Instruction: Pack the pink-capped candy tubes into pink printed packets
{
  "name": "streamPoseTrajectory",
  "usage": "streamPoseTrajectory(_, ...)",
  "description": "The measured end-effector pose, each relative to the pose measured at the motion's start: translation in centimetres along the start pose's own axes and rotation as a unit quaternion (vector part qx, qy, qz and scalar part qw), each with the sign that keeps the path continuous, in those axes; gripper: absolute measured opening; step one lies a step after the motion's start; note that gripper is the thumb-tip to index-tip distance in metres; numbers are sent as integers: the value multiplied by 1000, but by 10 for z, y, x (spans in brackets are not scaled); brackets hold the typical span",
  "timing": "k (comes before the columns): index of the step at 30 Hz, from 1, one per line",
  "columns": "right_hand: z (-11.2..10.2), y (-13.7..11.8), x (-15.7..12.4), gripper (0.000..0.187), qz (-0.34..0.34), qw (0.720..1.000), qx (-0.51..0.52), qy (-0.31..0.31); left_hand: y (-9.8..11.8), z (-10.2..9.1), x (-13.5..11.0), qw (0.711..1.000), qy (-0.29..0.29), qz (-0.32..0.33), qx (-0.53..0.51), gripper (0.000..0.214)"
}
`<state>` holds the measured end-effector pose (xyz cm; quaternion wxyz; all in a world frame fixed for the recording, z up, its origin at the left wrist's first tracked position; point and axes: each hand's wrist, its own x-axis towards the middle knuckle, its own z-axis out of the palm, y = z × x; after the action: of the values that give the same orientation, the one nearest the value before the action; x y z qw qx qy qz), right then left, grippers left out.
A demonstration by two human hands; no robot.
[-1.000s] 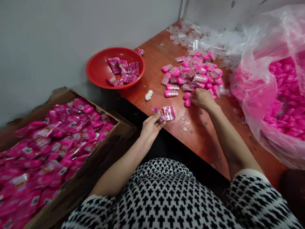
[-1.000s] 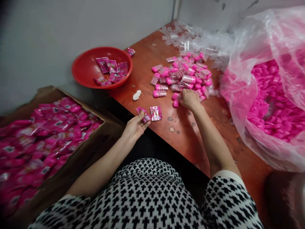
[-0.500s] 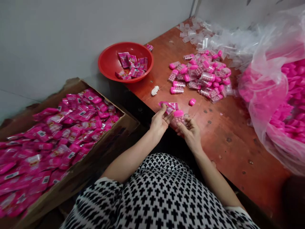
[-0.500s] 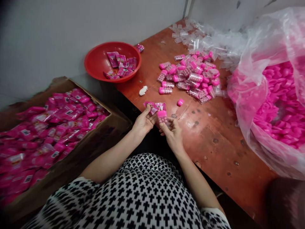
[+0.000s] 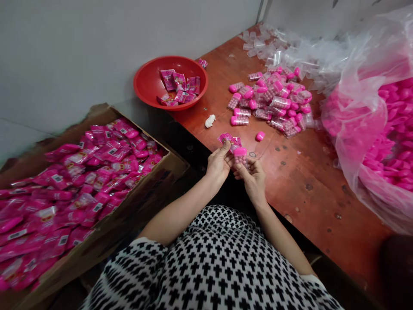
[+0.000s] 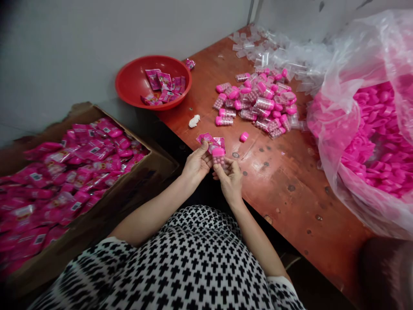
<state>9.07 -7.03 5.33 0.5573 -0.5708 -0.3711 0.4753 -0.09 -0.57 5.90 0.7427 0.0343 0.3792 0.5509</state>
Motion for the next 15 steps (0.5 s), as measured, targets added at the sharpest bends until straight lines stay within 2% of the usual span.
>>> streamPoseTrajectory(6,3,-1,3,28,15,999,29,-8,-4,3,-2,1000,-14,8,25,33)
streamPoseTrajectory(9,2,1,6,28,22,999,46,-9,-2,4,-2,998,-46,20,45,33)
streamPoseTrajectory(15,1,10,7,31,-27,999,4,19,0,4,-1,990,-103,0,99,37)
